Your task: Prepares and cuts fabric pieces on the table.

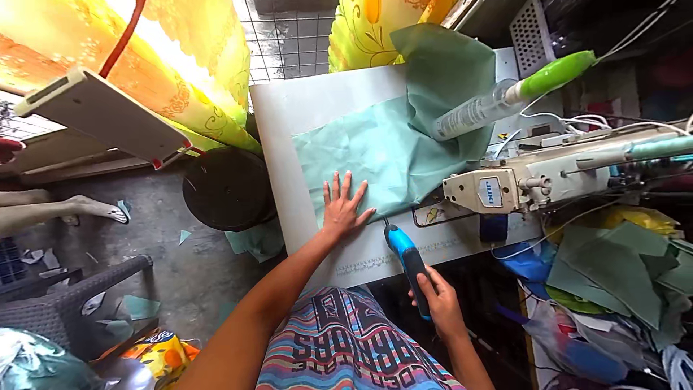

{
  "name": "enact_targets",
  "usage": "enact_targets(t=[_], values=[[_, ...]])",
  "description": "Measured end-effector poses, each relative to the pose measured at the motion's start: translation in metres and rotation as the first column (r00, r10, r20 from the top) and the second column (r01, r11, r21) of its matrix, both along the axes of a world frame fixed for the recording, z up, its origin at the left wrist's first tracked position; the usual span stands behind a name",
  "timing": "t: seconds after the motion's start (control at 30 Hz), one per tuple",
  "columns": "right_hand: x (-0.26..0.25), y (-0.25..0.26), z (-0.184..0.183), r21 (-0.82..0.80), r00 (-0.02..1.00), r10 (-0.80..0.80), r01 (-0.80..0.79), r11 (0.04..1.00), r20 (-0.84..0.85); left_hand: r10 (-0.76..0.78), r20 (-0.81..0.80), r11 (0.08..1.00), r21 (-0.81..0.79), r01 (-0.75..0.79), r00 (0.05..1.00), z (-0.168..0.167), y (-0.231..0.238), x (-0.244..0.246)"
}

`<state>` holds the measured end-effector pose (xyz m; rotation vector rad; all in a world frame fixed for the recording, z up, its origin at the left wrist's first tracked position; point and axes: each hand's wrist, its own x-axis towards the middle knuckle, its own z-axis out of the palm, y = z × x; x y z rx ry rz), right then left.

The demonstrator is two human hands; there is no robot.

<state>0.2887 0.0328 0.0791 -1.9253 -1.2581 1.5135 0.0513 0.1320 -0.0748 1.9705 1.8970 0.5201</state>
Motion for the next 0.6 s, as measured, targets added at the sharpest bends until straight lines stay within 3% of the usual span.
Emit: enact_targets(t=[0.17,0.6], values=[[0.007,-0.011,-0.016,-0.003,0.998,-0.062,0.062,0.998,-0.025,0.013,-0.030,0.999,0.032,-0.012,0.999,-0.012,-0.006,-0.006],[-0.006,0.009,-0.024,0.065,1.000,0.013,-0.012,0.998,-0.013,0.015,-0.106,0.999,-0.032,-0.019,0.994,-0.010,-0.003,-0.004]])
